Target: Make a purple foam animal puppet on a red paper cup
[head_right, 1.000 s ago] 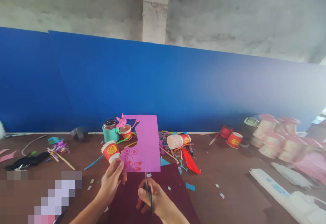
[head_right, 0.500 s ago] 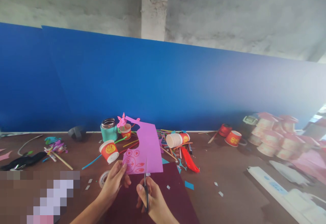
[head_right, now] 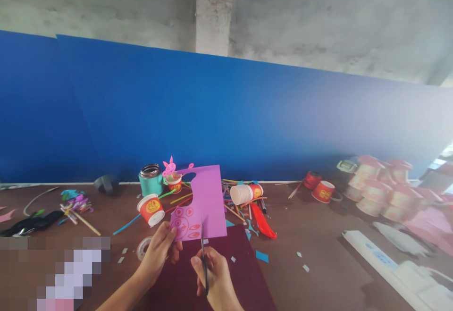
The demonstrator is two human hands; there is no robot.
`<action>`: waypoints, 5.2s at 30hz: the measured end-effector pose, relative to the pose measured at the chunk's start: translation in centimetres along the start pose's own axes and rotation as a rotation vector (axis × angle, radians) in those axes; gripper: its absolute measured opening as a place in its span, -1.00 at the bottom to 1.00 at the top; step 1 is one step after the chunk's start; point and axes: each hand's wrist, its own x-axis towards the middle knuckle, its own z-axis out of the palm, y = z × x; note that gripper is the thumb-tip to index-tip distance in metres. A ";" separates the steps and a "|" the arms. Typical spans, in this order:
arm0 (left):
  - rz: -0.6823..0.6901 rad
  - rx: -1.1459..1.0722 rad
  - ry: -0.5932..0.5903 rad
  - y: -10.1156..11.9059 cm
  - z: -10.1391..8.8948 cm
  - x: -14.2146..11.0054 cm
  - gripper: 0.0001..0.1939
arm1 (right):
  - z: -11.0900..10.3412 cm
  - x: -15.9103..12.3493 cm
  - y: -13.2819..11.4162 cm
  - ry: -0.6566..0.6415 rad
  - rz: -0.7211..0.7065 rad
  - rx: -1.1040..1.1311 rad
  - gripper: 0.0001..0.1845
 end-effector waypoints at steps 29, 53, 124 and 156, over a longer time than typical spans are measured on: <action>0.030 0.184 -0.014 -0.4 -1.2 0.9 -0.61 | -3.1 0.8 -0.7 -0.120 0.146 -0.082 -0.33; -0.044 0.196 -0.208 -0.5 -1.3 0.3 -0.64 | -3.2 0.8 -1.9 -0.110 0.182 -0.092 -0.47; -0.078 -0.170 0.107 0.4 2.0 1.1 -0.65 | -0.3 4.3 -2.6 -0.278 0.028 -0.151 -0.57; 0.036 -0.186 0.042 -0.4 1.6 1.4 -0.67 | -0.3 4.3 -2.6 -0.255 -0.038 -0.126 -0.81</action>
